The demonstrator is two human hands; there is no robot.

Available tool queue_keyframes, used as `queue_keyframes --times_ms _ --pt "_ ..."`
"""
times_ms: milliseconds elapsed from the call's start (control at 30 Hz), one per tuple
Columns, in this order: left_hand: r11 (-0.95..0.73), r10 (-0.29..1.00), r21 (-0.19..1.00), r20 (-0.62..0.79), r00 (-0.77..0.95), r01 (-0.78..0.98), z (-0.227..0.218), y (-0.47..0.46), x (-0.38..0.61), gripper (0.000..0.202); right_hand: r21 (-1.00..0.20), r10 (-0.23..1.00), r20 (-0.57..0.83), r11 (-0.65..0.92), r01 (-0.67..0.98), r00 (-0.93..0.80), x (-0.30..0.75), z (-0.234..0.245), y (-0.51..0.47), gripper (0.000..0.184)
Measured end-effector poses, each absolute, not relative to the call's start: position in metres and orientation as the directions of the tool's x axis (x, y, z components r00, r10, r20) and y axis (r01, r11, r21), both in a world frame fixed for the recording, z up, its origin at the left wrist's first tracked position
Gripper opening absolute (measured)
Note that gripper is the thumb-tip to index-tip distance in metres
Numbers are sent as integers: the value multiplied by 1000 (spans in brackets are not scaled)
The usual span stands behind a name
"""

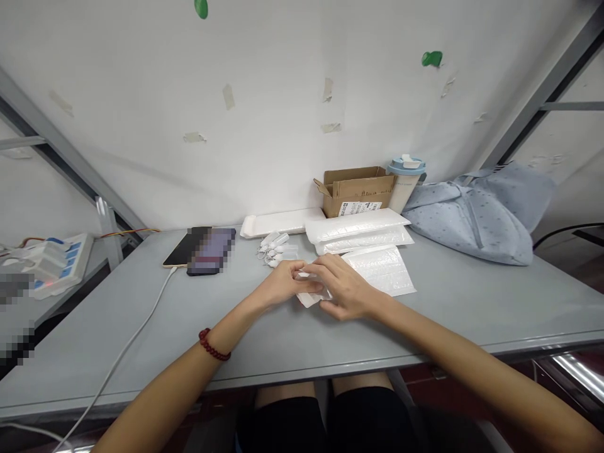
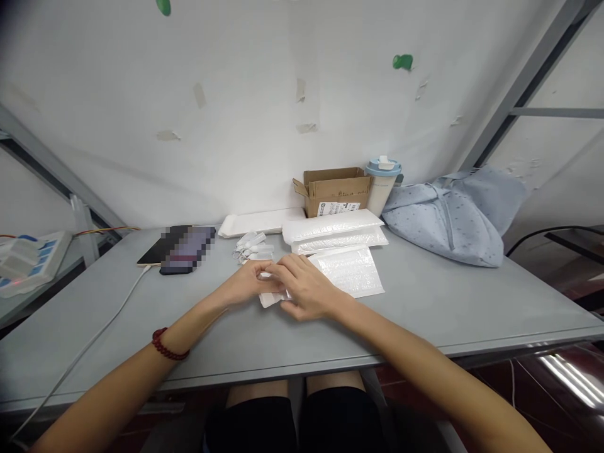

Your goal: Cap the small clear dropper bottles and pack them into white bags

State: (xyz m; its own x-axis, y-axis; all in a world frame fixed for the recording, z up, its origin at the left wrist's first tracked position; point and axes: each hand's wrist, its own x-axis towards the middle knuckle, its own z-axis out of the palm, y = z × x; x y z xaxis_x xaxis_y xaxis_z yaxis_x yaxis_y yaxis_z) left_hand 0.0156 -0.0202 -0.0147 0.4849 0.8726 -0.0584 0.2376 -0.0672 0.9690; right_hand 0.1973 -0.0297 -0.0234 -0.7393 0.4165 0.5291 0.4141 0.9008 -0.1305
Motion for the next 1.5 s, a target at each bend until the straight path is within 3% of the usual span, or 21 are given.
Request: queue_keyframes --times_ms 100,300,400,600,767,967,1067,1267,1500 --pt "-127 900 965 15 436 229 -17 -20 18 26 -106 413 538 898 427 -735 196 -24 -31 61" --pt "41 964 998 -52 261 46 -11 -17 12 36 -55 484 662 792 608 -572 199 -28 -19 67" --pt "126 944 990 -100 315 -62 -9 -14 8 37 -56 494 676 775 630 -548 203 -30 -13 59" --pt "232 892 970 -181 415 -77 -8 -12 3 31 -59 494 640 796 603 -589 204 -29 -13 56" --pt "249 848 968 -225 480 14 -6 -12 0 31 -25 488 615 797 604 -619 203 -28 -15 58" --pt "115 872 975 -191 451 191 -10 -17 6 23 52 444 573 819 571 -689 197 -28 -22 56" --pt "65 870 978 -154 469 200 -13 -18 6 26 59 443 549 825 561 -709 195 -27 -24 55" --pt "128 857 986 -164 489 105 -11 -14 1 26 -14 469 528 838 545 -708 198 -21 -24 62" --pt "89 931 983 -139 338 159 -13 -18 10 26 30 454 499 842 538 -738 198 -24 -25 64"
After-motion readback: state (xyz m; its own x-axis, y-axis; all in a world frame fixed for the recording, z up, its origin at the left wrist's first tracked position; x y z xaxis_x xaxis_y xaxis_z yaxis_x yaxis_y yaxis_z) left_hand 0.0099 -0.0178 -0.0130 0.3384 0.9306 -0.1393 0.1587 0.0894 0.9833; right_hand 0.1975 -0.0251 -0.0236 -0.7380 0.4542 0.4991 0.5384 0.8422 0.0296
